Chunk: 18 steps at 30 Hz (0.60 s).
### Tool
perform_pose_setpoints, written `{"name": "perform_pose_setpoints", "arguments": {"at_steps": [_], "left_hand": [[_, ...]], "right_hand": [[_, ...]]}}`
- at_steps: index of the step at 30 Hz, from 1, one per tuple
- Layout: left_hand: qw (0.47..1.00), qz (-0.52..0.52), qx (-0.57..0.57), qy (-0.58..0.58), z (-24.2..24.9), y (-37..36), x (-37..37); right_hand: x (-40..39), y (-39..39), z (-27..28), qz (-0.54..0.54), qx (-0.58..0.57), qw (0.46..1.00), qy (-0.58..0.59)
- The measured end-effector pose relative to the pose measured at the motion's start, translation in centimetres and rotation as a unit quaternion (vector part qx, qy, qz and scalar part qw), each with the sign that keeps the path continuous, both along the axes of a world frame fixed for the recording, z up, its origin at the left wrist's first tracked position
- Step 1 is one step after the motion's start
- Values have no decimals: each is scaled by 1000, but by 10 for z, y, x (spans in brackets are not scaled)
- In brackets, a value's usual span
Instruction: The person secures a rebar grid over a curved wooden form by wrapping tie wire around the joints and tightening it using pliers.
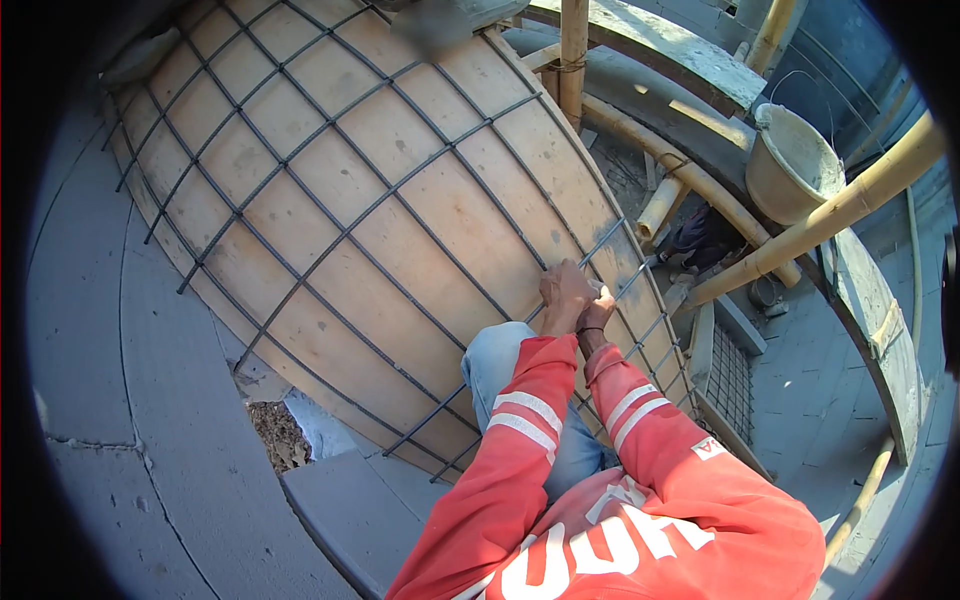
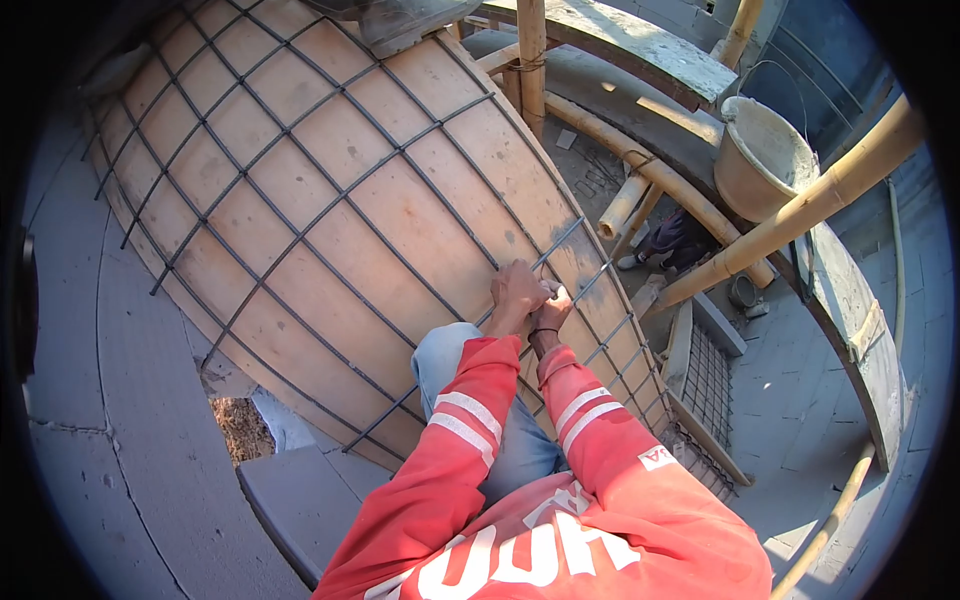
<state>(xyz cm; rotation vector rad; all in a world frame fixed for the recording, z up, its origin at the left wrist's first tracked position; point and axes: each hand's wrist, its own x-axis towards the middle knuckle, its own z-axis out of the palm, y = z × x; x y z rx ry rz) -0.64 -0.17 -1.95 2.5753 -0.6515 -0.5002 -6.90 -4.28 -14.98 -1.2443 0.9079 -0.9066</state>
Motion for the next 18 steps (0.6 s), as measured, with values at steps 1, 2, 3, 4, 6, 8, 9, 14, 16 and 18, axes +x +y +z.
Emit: {"name": "perform_pose_setpoints", "arguments": {"at_steps": [1, 2, 3, 4, 6, 8, 9, 14, 16, 18], "left_hand": [[1000, -2, -1, 9, 2, 0, -1], [1000, -5, -3, 18, 4, 1, -2], [1000, -6, -3, 19, 4, -1, -3], [1000, -5, -1, 16, 5, -1, -4], [1000, -1, -2, 13, 5, 1, -4], [1000, 7, -5, 8, 4, 2, -2], [1000, 11, -6, 7, 4, 4, -1], [1000, 25, -15, 7, 4, 6, -1], [999, 30, -22, 5, 7, 5, 0], [999, 38, -37, -1, 10, 4, -4]], "right_hand": [[-2, 0, -1, 1, -1, 1000, 3], [-3, 0, -1, 2, -3, 1000, 7], [-5, -1, -1, 4, -2, 1000, 12], [-7, -3, 0, 5, -3, 1000, 17], [-12, -8, 4, 5, -3, 1000, 24], [-17, -9, 10, 8, -2, 999, 32], [-19, -9, 11, 10, -2, 999, 35], [-7, -7, 16, -3, -5, 999, 40], [-1, -5, 15, -10, -9, 999, 45], [2, -6, 14, -12, -11, 998, 54]]}}
